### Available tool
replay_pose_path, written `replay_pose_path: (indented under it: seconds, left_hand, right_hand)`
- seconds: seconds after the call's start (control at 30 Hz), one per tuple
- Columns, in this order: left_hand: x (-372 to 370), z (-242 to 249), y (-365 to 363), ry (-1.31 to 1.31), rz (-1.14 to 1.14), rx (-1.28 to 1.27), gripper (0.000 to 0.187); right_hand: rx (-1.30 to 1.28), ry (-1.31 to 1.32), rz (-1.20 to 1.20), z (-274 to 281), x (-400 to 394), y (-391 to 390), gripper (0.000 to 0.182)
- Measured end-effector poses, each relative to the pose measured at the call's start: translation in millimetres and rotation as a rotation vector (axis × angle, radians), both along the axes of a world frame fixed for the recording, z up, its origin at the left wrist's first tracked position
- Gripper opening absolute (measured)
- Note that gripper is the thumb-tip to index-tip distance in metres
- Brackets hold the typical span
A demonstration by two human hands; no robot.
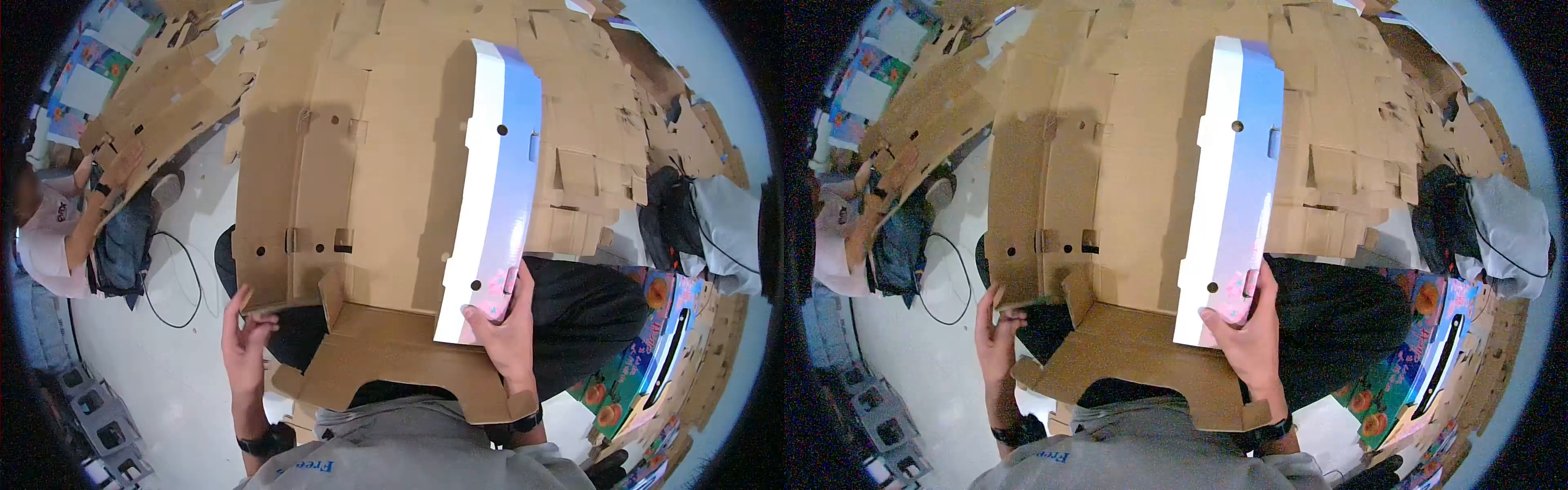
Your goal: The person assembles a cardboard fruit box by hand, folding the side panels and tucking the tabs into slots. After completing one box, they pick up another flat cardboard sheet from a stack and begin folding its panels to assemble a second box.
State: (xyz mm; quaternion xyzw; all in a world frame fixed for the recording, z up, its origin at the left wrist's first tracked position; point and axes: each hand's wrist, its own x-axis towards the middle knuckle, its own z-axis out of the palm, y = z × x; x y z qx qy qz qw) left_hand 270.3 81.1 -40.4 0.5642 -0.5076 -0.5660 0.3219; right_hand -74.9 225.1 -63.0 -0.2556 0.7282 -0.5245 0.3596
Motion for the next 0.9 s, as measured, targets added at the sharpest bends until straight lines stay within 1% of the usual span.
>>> replay_pose_path:
  seconds: [0.03,0.13,0.17,0.23,0.27,0.3,0.37,0.4,0.43,0.47,0.5,0.6,0.63,0.73,0.77,0.87,0.9]
  left_hand:
    - [-13.2,-2.0,-2.0,-0.261,-0.072,-0.256,0.064]
    - [-20.9,-6.3,-19.4,-0.618,-0.145,-0.343,0.064]
    - [-33.5,-8.4,-12.5,-0.595,-0.108,-0.599,0.050]
    - [-14.1,16.9,-3.1,-0.605,-0.633,-0.630,0.044]
    - [-15.3,27.6,-0.6,-0.659,-0.835,-0.728,0.041]
    - [-18.6,40.2,1.6,-0.683,-1.029,-0.834,0.038]
    - [-46.4,53.4,5.1,-0.857,-1.306,-1.236,0.034]
    - [-59.1,45.2,4.3,-0.789,-1.335,-1.254,0.036]
    - [-72.5,27.4,2.0,-0.720,-1.365,-1.274,0.039]
    - [-82.7,12.0,2.1,-0.652,-1.395,-1.294,0.041]
    - [-88.6,4.3,6.3,-0.752,-1.448,-1.239,0.057]
    - [-100.5,-0.7,-0.3,-0.686,-1.507,-1.318,0.061]
    - [-102.4,5.9,0.3,-0.679,-1.517,-1.205,0.057]
    - [-89.6,10.7,-5.2,-0.713,-1.515,-1.228,0.059]
    - [-83.2,10.3,-9.6,-0.755,-1.544,-1.225,0.059]
    - [-69.9,27.1,-14.4,-0.799,-1.567,-1.055,0.052]
    - [-65.4,28.5,-13.7,-0.763,-1.548,-0.943,0.053]
  right_hand:
    - [0.034,0.038,0.021,3.5,-0.4,-2.0,0.101]
    - [0.019,0.064,0.055,8.6,-2.6,-6.3,0.100]
    - [0.044,0.109,0.101,5.9,-7.1,-2.0,0.101]
    - [-0.002,-0.010,0.129,-2.7,-12.6,11.5,0.102]
    - [-0.023,-0.064,0.152,-4.3,-15.8,17.0,0.102]
    - [0.009,-0.123,0.149,3.6,-16.2,20.7,0.100]
    - [0.072,-0.043,0.206,0.9,-16.4,24.4,0.100]
    - [0.103,-0.009,0.233,-2.7,-14.0,27.0,0.099]
    - [0.065,0.094,0.255,-13.8,-10.0,29.8,0.098]
    - [0.054,0.100,0.223,-18.9,-2.6,32.5,0.097]
    - [0.051,0.136,0.188,-26.6,6.1,37.7,0.096]
    - [0.096,0.296,0.117,-38.3,15.6,50.3,0.091]
    - [0.129,0.353,0.105,-39.5,17.8,55.7,0.089]
    - [0.116,0.179,0.021,-47.5,19.1,53.8,0.082]
    - [0.070,0.188,0.000,-49.1,21.1,50.0,0.080]
    - [0.074,0.172,-0.023,-53.2,23.9,49.5,0.079]
    - [0.069,0.170,-0.022,-53.9,23.1,49.3,0.079]
